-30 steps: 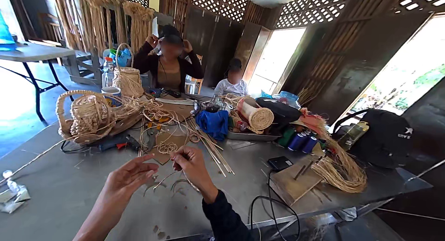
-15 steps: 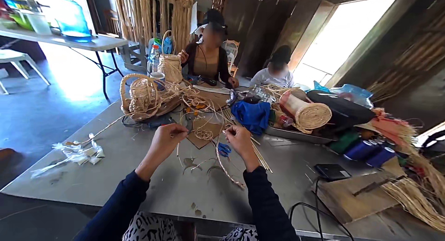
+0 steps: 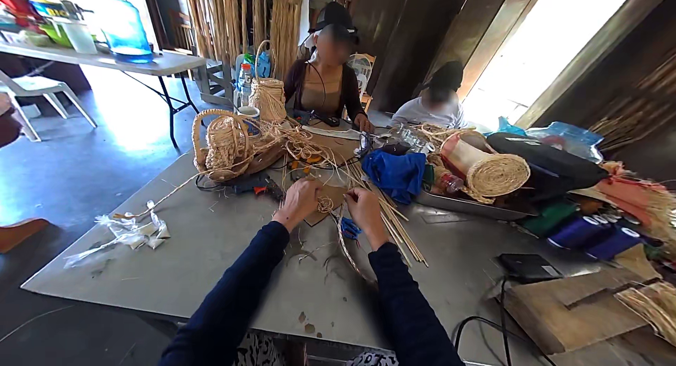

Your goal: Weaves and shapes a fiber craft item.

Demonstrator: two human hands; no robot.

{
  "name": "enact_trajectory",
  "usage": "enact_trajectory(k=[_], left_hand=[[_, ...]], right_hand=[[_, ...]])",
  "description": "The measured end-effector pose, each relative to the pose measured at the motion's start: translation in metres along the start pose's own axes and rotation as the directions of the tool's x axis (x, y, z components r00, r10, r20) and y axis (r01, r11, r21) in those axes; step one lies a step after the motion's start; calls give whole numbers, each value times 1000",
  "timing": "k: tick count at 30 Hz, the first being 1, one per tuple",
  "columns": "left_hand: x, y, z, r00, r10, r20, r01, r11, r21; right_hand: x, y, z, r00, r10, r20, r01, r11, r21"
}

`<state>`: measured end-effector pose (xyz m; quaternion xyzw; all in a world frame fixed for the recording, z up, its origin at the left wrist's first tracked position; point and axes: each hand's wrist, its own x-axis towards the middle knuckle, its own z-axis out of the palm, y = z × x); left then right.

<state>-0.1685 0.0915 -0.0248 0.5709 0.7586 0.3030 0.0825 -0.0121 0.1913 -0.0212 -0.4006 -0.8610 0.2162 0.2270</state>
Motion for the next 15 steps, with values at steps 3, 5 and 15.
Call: enact_trajectory(k=[3, 5, 15], left_hand=[[21, -3, 15, 993, 35, 116, -46, 994, 97], [30, -3, 22, 983, 34, 182, -60, 989, 138], [33, -4, 14, 991, 45, 123, -56, 994, 90]], right_hand=[[-4, 7, 8, 1000, -16, -15, 15, 997, -71], [-6, 9, 11, 999, -29, -26, 26, 995, -99], [-8, 19, 16, 967, -101, -236, 149, 970, 194]])
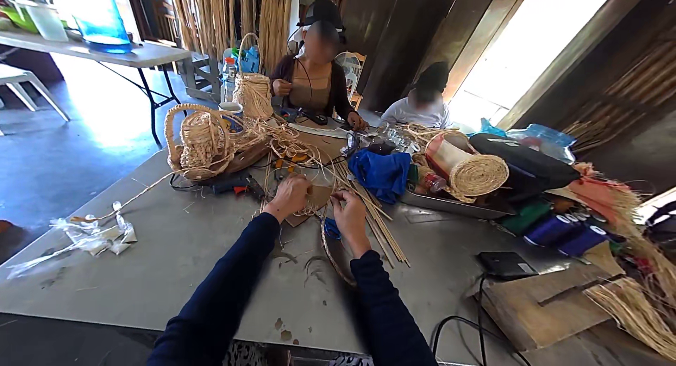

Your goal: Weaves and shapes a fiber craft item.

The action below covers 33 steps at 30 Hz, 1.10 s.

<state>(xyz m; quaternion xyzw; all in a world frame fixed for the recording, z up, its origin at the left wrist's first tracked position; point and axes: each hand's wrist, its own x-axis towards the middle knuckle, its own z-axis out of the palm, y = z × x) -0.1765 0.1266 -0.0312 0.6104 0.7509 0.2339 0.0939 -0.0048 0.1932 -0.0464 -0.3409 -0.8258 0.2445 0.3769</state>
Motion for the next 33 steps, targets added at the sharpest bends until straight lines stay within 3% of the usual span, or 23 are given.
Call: enact_trajectory(k=[3, 7, 9, 11, 18, 26, 33], left_hand=[[-16, 1, -21, 992, -36, -118, 9, 974, -225], [-42, 11, -31, 959, -111, -261, -6, 913, -408], [-56, 16, -31, 946, -131, -296, -21, 888, -460], [-65, 15, -24, 931, -144, -334, -58, 847, -528], [-65, 15, -15, 909, -232, -347, -128, 635, -762], [-64, 17, -14, 925, -216, -312, -128, 596, -793], [-62, 7, -7, 963, -57, -263, -179, 595, -784]], right_hand=[[0, -2, -4, 999, 48, -4, -44, 938, 343], [-4, -15, -7, 965, 105, 240, -243, 700, 672], [-11, -26, -5, 943, 92, 321, -298, 665, 684], [-18, -34, 1, 935, 79, 346, -298, 706, 643], [-21, -28, 12, 980, 44, 194, -159, 757, 633], [-16, -22, 17, 1000, -6, -11, 11, 750, 662], [-18, -24, 19, 1000, 10, -25, 9, 766, 643]])
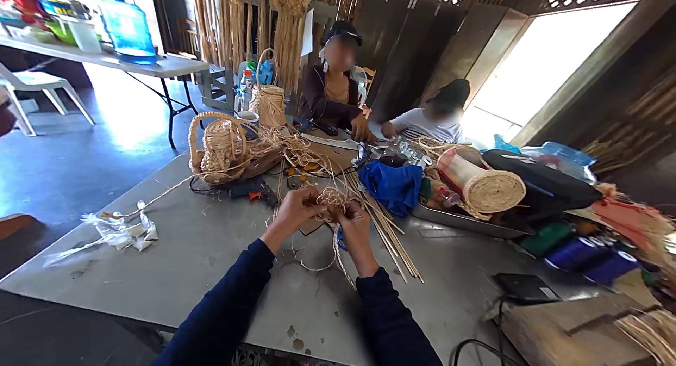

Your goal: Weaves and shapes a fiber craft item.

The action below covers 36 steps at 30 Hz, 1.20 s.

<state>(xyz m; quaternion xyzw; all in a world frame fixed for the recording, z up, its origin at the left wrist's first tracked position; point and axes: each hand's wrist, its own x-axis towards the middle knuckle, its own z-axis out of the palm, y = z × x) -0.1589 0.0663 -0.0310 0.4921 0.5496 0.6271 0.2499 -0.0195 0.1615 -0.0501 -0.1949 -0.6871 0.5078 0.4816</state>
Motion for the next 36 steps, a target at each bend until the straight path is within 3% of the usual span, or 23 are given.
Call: enact_trajectory(k=[4, 8, 16, 25, 30, 36], left_hand=[[-1, 1, 0, 999, -9, -41, 11, 998, 64], [0, 5, -4, 997, 14, -82, -6, 996, 93], [0, 12, -9, 975, -20, -223, 1, 996, -88], [0, 0, -8, 993, -45, -111, 22, 981, -193], [0, 0, -9, 999, -40, 8, 41, 980, -194], [1, -4, -3, 999, -46, -13, 43, 981, -190]], right_hand=[[-2, 5, 1, 998, -53, 30, 56, 991, -124], [-6, 3, 4, 993, -28, 117, 36, 998, -60], [-9, 1, 1, 978, -32, 205, 39, 999, -29], [-4, -11, -6, 974, 95, 207, -87, 995, -46], [0, -12, -11, 989, 52, 137, -36, 993, -117], [1, -6, -12, 992, 20, 123, -1, 988, -156]])
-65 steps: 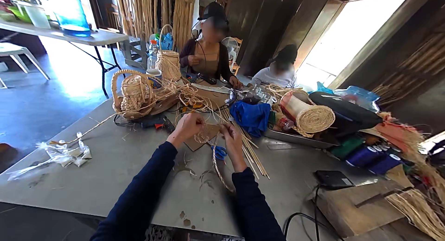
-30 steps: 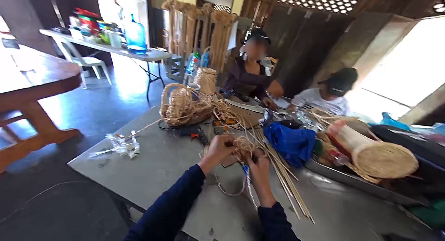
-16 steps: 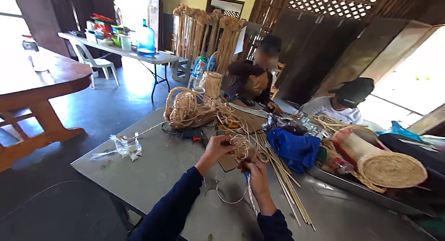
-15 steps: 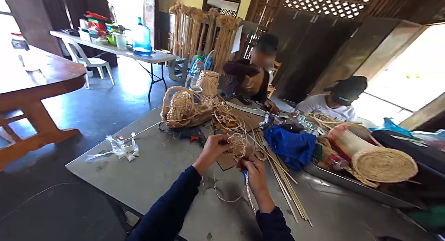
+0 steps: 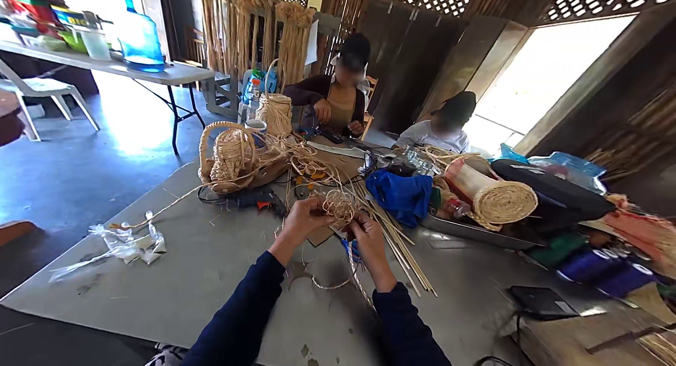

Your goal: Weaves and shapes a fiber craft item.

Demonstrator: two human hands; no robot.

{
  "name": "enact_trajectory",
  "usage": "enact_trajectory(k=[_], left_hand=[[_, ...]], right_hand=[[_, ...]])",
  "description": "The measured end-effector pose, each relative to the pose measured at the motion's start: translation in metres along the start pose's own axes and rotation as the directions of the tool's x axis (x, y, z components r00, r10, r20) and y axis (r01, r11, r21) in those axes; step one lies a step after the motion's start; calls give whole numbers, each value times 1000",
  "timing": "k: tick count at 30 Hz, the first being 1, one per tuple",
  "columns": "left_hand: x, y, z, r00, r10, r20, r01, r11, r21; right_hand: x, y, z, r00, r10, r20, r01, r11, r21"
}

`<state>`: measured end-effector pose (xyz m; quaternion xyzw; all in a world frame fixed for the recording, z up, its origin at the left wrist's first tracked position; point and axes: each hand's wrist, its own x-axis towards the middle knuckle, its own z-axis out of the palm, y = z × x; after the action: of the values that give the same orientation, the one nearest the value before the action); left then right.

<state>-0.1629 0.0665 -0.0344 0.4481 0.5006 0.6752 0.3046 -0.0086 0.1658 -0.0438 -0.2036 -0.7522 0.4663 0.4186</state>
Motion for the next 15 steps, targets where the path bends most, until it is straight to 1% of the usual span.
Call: enact_trajectory(k=[5, 9, 12, 15], left_hand=[[-2, 4, 0, 1000, -3, -12, 2, 999, -41], [-1, 3, 0, 1000, 1, -15, -1, 1000, -14], [-1, 2, -1, 1000, -26, -1, 26, 1000, 7], [-2, 4, 1, 999, -44, -18, 44, 999, 11]], right_hand=[[0, 1, 3, 1000, -11, -9, 11, 1000, -8], [-1, 2, 5, 999, -32, -34, 31, 999, -10], [-1, 2, 5, 997, -59, -54, 58, 998, -21], [-2, 1, 6, 994, -80, -71, 76, 996, -53]])
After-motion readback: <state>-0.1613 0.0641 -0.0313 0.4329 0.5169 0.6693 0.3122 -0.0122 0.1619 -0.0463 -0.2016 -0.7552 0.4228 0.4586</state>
